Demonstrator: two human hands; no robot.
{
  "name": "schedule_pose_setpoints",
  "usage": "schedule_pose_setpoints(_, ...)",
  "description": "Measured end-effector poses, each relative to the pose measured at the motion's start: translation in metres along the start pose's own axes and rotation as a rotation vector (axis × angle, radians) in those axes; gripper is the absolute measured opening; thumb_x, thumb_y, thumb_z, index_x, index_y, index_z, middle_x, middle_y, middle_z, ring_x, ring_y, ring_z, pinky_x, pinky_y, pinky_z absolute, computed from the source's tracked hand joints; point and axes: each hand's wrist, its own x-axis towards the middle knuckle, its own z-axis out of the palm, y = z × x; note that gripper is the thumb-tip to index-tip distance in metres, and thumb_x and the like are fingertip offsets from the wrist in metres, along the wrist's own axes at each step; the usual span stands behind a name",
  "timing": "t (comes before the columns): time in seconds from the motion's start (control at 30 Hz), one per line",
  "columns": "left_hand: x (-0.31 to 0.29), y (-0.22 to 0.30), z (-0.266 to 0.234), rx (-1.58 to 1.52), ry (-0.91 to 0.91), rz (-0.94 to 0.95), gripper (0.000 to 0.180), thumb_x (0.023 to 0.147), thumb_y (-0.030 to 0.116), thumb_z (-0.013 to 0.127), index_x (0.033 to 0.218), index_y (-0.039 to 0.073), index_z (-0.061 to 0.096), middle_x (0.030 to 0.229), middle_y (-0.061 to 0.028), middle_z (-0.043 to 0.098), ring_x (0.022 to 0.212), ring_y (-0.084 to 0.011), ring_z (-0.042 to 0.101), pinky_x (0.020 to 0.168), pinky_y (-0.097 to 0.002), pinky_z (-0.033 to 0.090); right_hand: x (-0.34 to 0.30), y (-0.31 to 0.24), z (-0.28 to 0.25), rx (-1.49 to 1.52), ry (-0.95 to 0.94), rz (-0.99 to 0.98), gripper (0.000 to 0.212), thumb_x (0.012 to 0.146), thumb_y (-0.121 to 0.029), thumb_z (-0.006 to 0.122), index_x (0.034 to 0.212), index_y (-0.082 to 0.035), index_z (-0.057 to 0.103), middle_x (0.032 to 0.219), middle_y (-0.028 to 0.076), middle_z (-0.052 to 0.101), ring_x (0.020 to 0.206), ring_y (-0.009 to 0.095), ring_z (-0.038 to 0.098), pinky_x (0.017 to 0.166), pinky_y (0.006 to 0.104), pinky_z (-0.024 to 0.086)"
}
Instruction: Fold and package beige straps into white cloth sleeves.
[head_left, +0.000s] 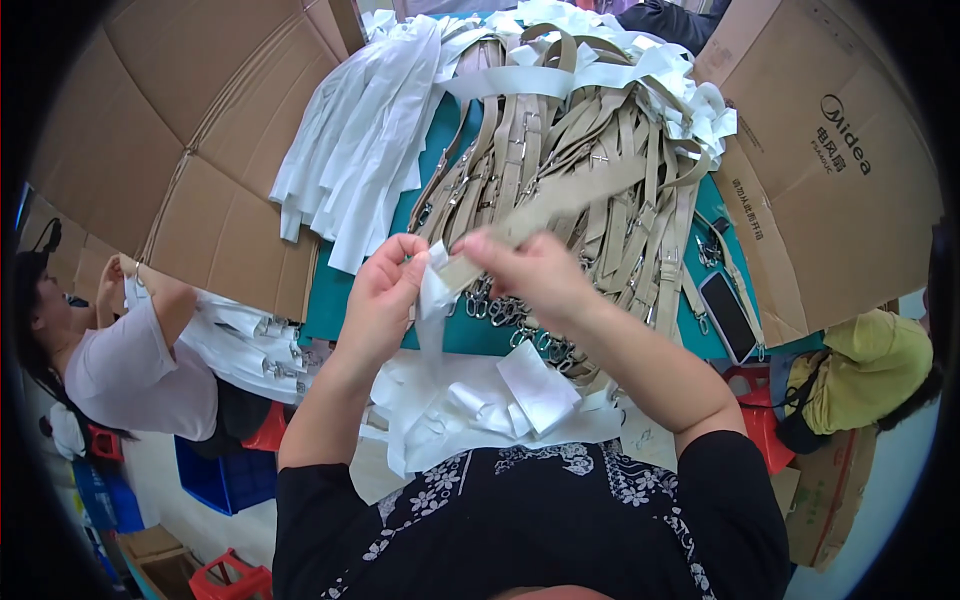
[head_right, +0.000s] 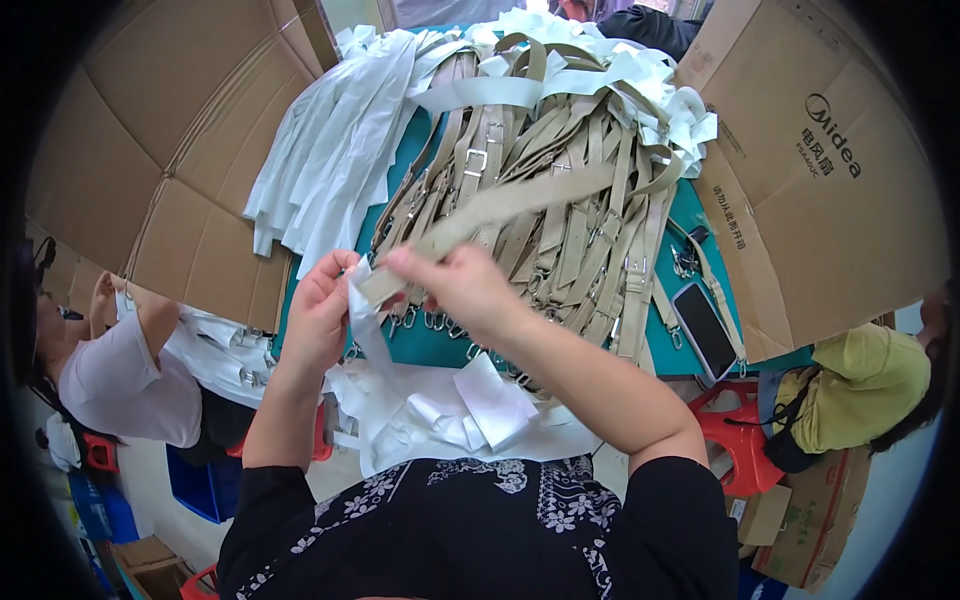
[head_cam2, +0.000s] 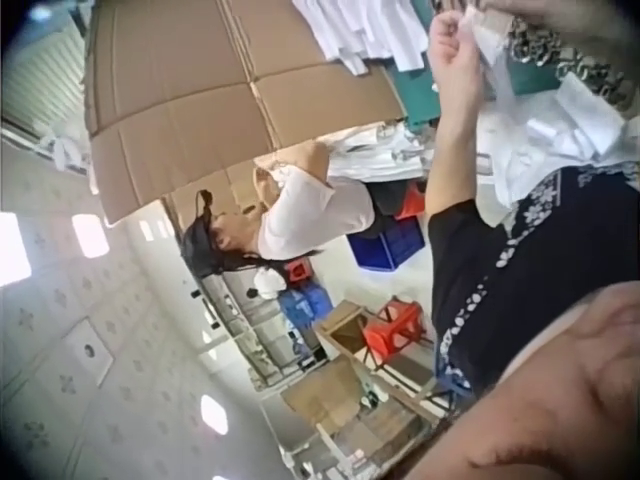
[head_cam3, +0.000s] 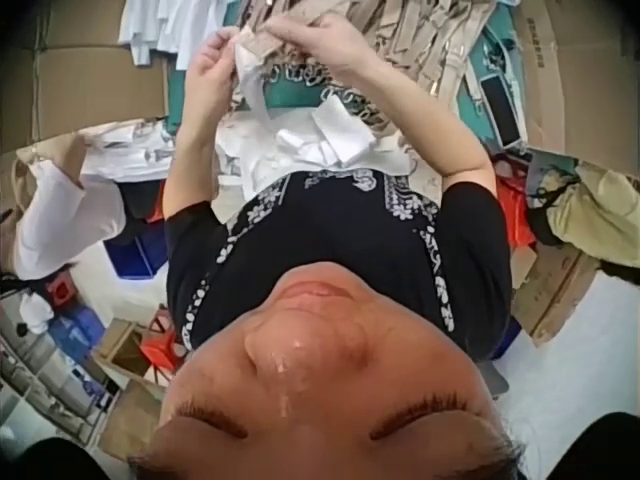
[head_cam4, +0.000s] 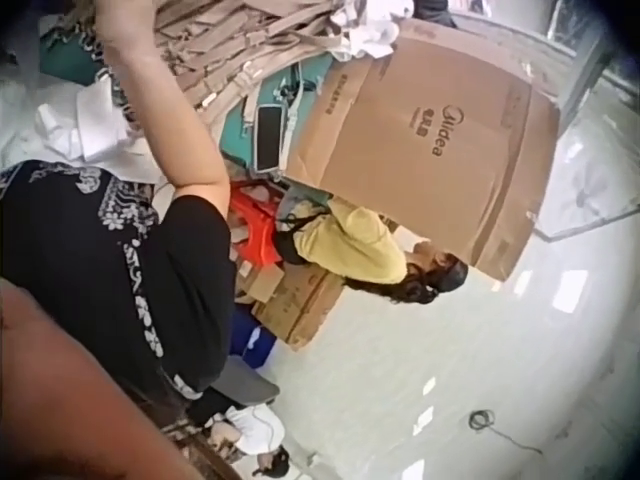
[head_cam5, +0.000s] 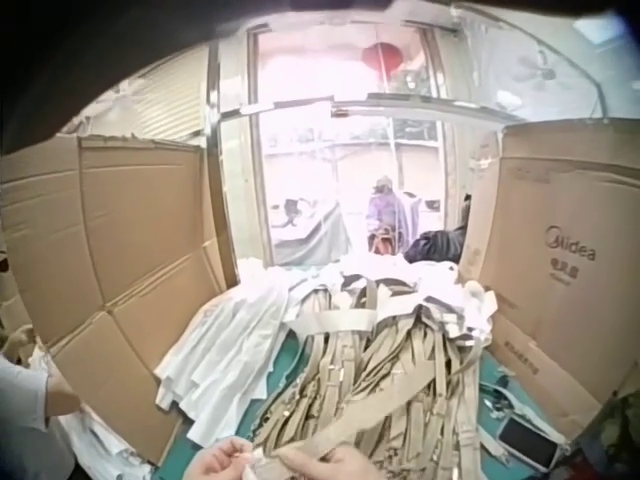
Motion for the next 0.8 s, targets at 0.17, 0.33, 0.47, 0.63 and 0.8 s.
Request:
schedule_pose_setpoints(0.17,-0.003,-0.006,-0.003,0.254,-0.066,-0.052,0.011,0.087,0.016,0.052,0.088,0.006,0.049,0.078,0.0014,0.056,0.066,-0.0038,0.05,0.062,-0.0186,0.04,0.006,-0.028,-0.031,0.082,0.128,-0.12,0.025,0.084,-0.027,0.057,0.092,-0.004,0.062,0.077,-0.002,0.059,0.06,0.004,0.051,0.052,0.0197,0.04)
schedule_pose_setpoints(0.33,0.015,0.007,0.032,0.165,-0.042,0.09,0.01,0.087,0.014,0.052,0.089,0.004,0.05,0.074,0.0052,0.051,0.064,-0.0008,0.043,0.058,-0.0151,0.034,0.016,-0.059,-0.03,-0.464,0.135,-0.524,0.023,0.084,-0.025,0.057,0.092,-0.004,0.065,0.079,0.0,0.061,0.067,0.004,0.052,0.058,0.0201,0.041)
schedule_pose_setpoints(0.47,0.035,-0.008,0.032,0.185,-0.139,0.052,0.012,0.088,0.016,0.052,0.09,0.004,0.05,0.074,0.0049,0.051,0.066,-0.0008,0.045,0.06,-0.0154,0.035,0.012,-0.079,-0.042,-0.08,-0.007,-0.344,0.025,0.087,-0.025,0.053,0.095,-0.004,0.064,0.077,0.0,0.06,0.072,0.005,0.055,0.061,0.0206,0.043)
schedule_pose_setpoints(0.63,0.047,-0.006,0.045,0.011,-0.051,0.073,0.013,0.089,0.018,0.051,0.092,0.006,0.049,0.076,0.0047,0.052,0.067,-0.0017,0.047,0.06,-0.016,0.037,0.012,-0.076,-0.033,-0.376,0.006,-0.326,0.026,0.086,-0.029,0.055,0.098,-0.007,0.064,0.079,-0.001,0.061,0.069,0.003,0.054,0.059,0.0201,0.043)
schedule_pose_setpoints(0.8,0.063,0.012,0.059,-0.046,-0.095,0.129,0.013,0.089,0.018,0.05,0.092,0.006,0.048,0.079,0.0032,0.054,0.07,-0.0027,0.05,0.064,-0.0172,0.04,0.026,-0.084,-0.047,-0.301,-0.136,-0.35,0.036,0.087,-0.035,0.05,0.107,-0.006,0.059,0.103,0.0,0.059,0.09,0.007,0.051,0.081,0.0276,0.04)
